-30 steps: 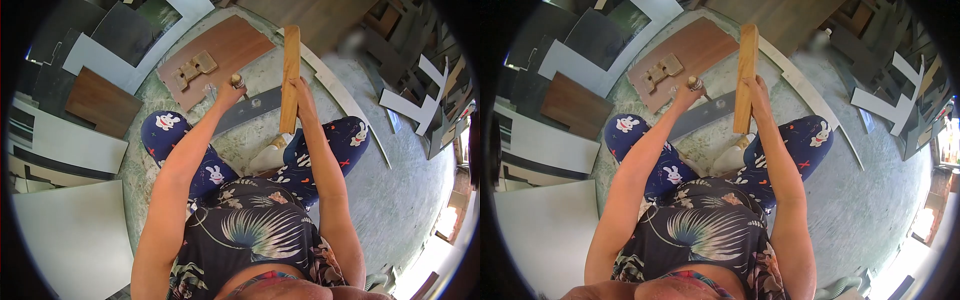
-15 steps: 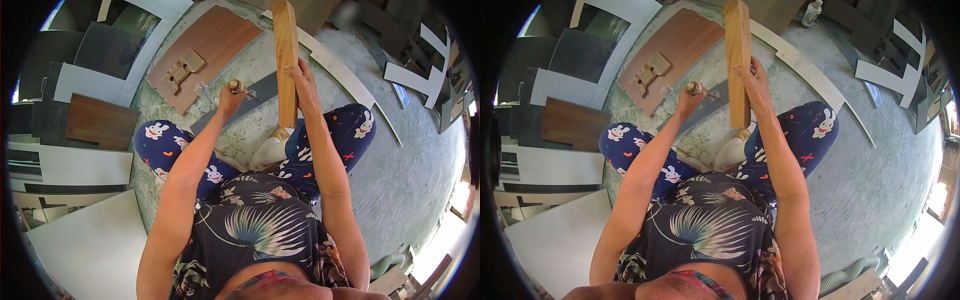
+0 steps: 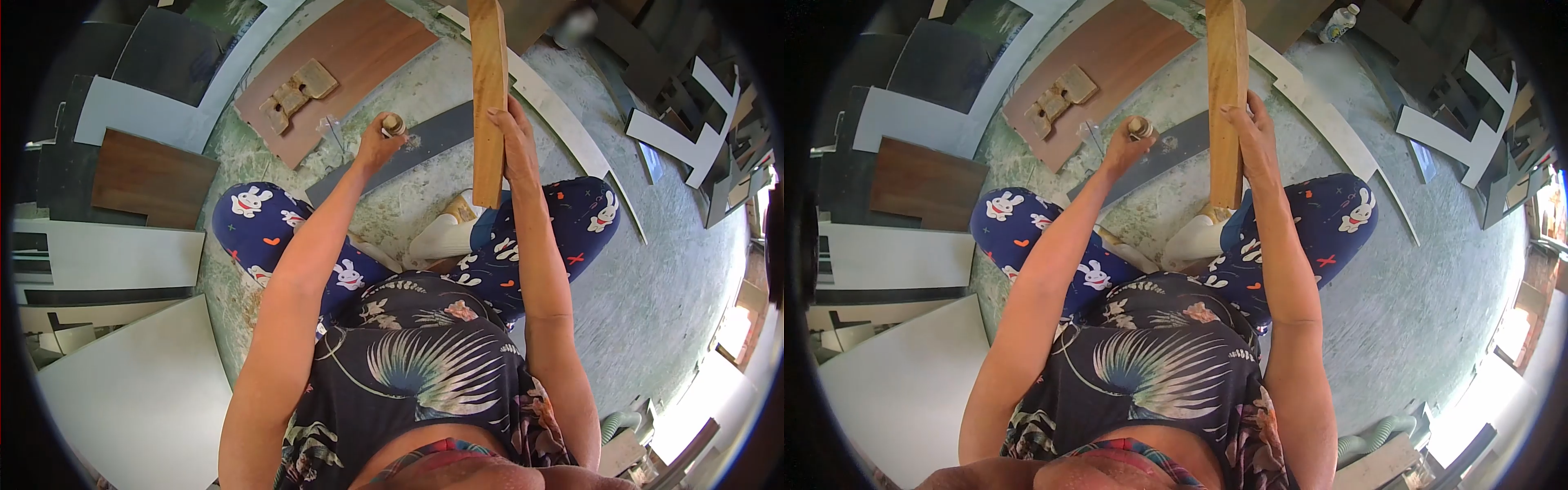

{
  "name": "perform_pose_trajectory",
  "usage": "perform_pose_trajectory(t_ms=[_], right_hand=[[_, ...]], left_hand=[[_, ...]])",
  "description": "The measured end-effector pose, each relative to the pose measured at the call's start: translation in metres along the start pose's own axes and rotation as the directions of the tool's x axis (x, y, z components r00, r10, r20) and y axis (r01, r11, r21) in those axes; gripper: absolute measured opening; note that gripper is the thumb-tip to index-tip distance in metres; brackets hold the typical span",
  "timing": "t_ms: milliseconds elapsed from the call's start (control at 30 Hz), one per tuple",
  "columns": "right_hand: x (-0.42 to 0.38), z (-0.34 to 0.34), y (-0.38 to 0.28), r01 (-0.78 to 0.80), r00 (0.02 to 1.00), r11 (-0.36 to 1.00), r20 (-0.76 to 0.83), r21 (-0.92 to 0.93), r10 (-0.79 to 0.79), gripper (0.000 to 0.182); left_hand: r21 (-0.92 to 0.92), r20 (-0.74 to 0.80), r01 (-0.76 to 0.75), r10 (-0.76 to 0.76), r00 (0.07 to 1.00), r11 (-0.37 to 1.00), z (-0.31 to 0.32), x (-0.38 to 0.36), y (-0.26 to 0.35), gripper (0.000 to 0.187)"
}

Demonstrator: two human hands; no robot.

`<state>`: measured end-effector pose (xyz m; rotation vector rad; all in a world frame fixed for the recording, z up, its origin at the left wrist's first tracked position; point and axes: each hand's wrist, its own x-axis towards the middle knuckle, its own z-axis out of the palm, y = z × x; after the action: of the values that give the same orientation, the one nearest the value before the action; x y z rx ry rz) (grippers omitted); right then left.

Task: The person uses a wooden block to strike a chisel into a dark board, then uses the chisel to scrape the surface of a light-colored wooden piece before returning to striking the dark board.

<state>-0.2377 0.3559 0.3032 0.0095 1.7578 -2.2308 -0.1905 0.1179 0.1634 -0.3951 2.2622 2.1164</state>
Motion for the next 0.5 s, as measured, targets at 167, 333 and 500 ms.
perform_pose_trajectory(t_ms=[167,333,500], right_hand=[[-0.003,0.002,0.0,0.037,0.999,0.992,0.019,-0.121,-0.035,0.064],[-0.009,0.009,-0.003,0.073,0.996,0.969,0.06,-0.237,-0.061,0.065],[-0.012,0.015,-0.001,0.191,0.979,0.917,0.133,-0.352,-0.153,0.068]], left_hand=[[-0.08,0.007,0.017,-0.016,1.0,0.997,0.003,-0.001,0.008,0.026],[0.072,-0.077,-0.038,0.044,0.996,0.997,0.009,-0.003,0.003,0.025],[0.127,-0.093,-0.043,0.055,0.994,0.991,0.004,-0.003,0.004,0.023]])
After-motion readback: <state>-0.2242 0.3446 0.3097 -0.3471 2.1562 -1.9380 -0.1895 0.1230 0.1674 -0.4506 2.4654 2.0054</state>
